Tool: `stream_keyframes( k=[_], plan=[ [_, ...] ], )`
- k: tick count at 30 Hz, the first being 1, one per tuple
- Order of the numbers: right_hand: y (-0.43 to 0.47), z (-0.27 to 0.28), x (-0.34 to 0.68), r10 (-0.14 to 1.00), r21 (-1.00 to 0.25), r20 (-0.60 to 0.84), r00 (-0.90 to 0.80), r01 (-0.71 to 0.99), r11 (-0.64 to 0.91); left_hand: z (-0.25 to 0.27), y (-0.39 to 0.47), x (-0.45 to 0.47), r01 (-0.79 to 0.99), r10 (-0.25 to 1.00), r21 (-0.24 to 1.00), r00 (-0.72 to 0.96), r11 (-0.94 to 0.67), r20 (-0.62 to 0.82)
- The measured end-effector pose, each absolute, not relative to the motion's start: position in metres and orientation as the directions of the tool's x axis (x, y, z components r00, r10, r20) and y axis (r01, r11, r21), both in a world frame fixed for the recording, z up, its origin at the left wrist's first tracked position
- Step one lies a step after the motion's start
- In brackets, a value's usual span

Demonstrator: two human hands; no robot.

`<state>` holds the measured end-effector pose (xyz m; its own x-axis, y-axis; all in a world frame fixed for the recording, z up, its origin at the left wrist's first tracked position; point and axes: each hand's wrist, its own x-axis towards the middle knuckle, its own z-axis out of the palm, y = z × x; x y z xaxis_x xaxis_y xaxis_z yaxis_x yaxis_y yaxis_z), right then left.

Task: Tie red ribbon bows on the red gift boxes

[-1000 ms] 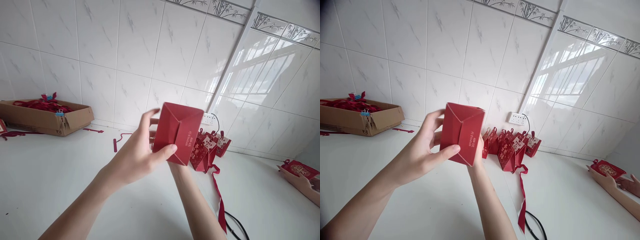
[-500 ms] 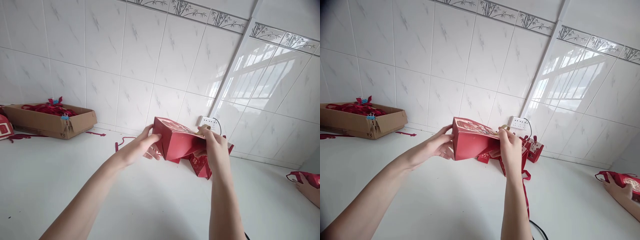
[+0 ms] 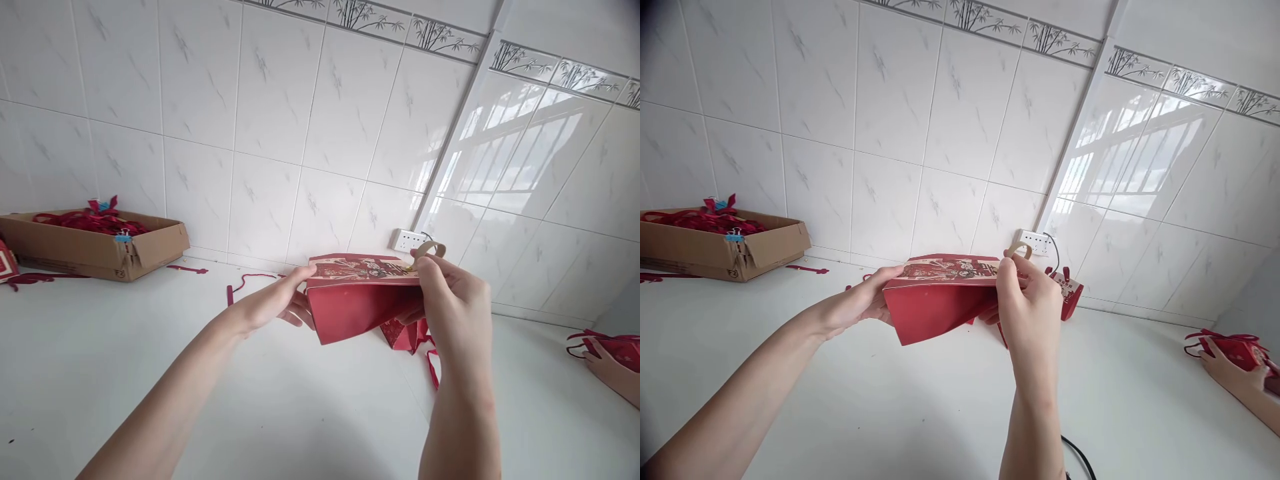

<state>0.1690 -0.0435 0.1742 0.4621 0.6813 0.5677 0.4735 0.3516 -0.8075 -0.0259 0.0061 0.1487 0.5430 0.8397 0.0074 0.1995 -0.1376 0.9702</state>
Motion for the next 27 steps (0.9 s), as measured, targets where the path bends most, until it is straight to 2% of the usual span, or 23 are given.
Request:
stream_keyframes(
  k=[10, 14, 19, 21, 23, 27],
  plan=[
    [-0.049, 0.171, 0.175, 0.635, -0.721, 0.657, 0.407, 0.587, 0.369, 0.148, 0.003, -0.020, 0.212, 0.871, 0.970, 0.491, -0.119, 0.000],
    [-0.044, 0.165, 0.177, 0.560, -0.655, 0.736, 0.381, 0.609, 0.447, 0.146, 0.006, -0.022, 0.155, 0.912, 0.973, 0.399, -0.169, 0.095],
    [-0.037, 0.164, 0.179, 0.584, -0.677, 0.723, 0.370, 0.550, 0.489, 0.145, 0.009, -0.029, 0.190, 0.925, 0.935, 0.296, -0.300, 0.236],
    [-0.034, 0.164, 0.181, 0.652, -0.698, 0.691, 0.312, 0.522, 0.490, 0.147, 0.008, -0.030, 0.208, 0.902, 0.913, 0.337, -0.352, 0.271],
    [-0.032, 0.163, 0.183, 0.717, -0.700, 0.663, 0.217, 0.520, 0.490, 0.150, 0.005, -0.031, 0.184, 0.855, 0.912, 0.454, -0.367, 0.252],
    [-0.032, 0.161, 0.187, 0.753, -0.637, 0.658, -0.006, 0.529, 0.561, 0.154, 0.001, -0.032, 0.102, 0.740, 0.926, 0.636, -0.364, 0.221]
  ],
)
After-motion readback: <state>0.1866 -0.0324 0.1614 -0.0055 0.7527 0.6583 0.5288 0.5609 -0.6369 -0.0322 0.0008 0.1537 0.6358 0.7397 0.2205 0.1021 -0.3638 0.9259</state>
